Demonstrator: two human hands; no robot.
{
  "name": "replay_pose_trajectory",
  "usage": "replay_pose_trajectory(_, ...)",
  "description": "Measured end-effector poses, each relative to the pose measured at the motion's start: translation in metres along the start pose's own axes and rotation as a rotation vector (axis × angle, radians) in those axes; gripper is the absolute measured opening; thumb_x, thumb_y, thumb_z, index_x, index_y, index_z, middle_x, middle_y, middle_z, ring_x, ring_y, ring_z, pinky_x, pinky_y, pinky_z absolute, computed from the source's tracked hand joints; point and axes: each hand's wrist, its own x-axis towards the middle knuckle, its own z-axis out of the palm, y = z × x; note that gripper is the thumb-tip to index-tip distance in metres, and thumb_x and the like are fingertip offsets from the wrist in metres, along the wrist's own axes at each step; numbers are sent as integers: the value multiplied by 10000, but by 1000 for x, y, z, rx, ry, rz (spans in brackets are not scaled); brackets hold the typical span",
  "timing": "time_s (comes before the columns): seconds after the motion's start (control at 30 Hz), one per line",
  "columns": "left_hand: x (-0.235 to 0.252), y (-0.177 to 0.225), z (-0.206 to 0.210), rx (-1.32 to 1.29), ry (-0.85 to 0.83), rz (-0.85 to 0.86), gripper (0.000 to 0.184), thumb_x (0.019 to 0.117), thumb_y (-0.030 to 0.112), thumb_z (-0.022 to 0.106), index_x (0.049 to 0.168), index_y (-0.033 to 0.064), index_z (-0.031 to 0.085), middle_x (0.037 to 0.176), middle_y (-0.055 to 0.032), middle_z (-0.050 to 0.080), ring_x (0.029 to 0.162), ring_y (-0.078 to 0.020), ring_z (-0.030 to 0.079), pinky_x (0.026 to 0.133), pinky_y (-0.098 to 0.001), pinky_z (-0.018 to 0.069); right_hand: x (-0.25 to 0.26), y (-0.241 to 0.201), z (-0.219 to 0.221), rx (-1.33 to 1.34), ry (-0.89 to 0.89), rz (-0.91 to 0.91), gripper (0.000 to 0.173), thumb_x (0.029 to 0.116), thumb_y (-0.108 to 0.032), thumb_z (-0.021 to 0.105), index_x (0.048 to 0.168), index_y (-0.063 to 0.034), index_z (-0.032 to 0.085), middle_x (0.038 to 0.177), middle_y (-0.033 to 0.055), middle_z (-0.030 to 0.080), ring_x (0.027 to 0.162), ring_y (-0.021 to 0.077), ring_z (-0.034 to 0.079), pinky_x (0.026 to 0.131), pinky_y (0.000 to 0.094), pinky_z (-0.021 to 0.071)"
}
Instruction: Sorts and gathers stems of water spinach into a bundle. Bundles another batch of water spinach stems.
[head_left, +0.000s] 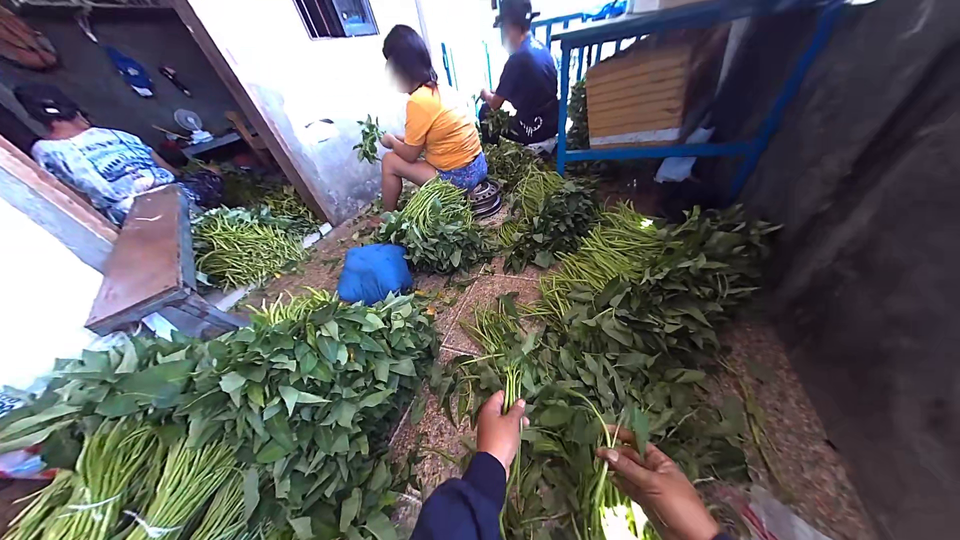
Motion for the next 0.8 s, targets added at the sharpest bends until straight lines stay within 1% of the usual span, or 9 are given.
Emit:
replay_pose_trajectory(0.1,-6,-4,15,122,-15,55,290,1052,190,588,1280,12,605,899,-99,688,722,-180,622,676,-354,511,-2,-1,13,-146,78,-304,487,840,17,769,1302,16,614,950,114,750,831,200,730,757,364,620)
replay_pose_trajectory(0.2,-16,-7,29,110,-84,73,319,1040,179,607,1312,12,598,999,-118,695,800,-186,647,725,-359,528,-12,9,40,-241,97,-394,533,830,41,752,1335,57,583,995,143,733,886,210,725,823,401,614)
replay_pose_trajectory(0.27,-24,-7,34,13,-137,59,316,1048,139,584,1334,5,586,1107,-155,679,874,-205,651,733,-370,537,-17,14,55,-244,74,-369,490,841,61,718,1318,38,604,941,129,736,824,201,726,772,390,616)
replay_pose_trajectory(0.33,-30,-8,37,-109,-153,41,254,1064,125,548,1278,0,603,1074,-147,661,833,-185,631,668,-336,522,-18,21,62,-189,68,-310,452,857,56,713,1296,38,608,918,125,729,769,199,724,714,378,626)
replay_pose_trajectory(0.43,-31,-14,37,-231,-154,-15,257,1082,219,531,1190,11,639,1009,-121,668,787,-170,620,622,-308,496,-15,26,65,-150,96,-204,431,864,2,765,1275,9,635,1026,137,714,795,208,727,717,372,640)
replay_pose_trajectory(0.53,-31,-20,33,-206,-151,-52,232,1041,204,616,1182,21,639,1024,-120,655,788,-166,611,623,-303,492,-12,26,62,-164,36,-145,433,844,-26,808,1246,15,654,1218,187,633,862,246,730,731,392,658)
replay_pose_trajectory(0.67,-31,-20,27,-166,-147,-65,197,1034,146,617,1180,20,653,951,-110,680,746,-159,631,591,-301,498,-12,21,62,-90,-64,-43,414,932,-251,751,1244,-3,640,1303,175,579,916,266,723,757,436,661)
replay_pose_trajectory(0.77,-33,-19,25,-113,-161,-35,211,1043,137,598,1203,6,638,1003,-121,674,778,-161,628,598,-299,490,-2,21,65,-138,58,-50,517,943,-406,727,1270,-25,608,1222,172,614,918,252,712,749,438,644)
replay_pose_trajectory(0.8,-34,-18,25,-75,-189,-27,227,1053,143,579,1230,8,625,1028,-120,667,797,-159,617,613,-299,481,4,24,63,-196,102,-87,528,933,-402,729,1297,-34,626,1241,165,619,991,241,690,814,425,614)
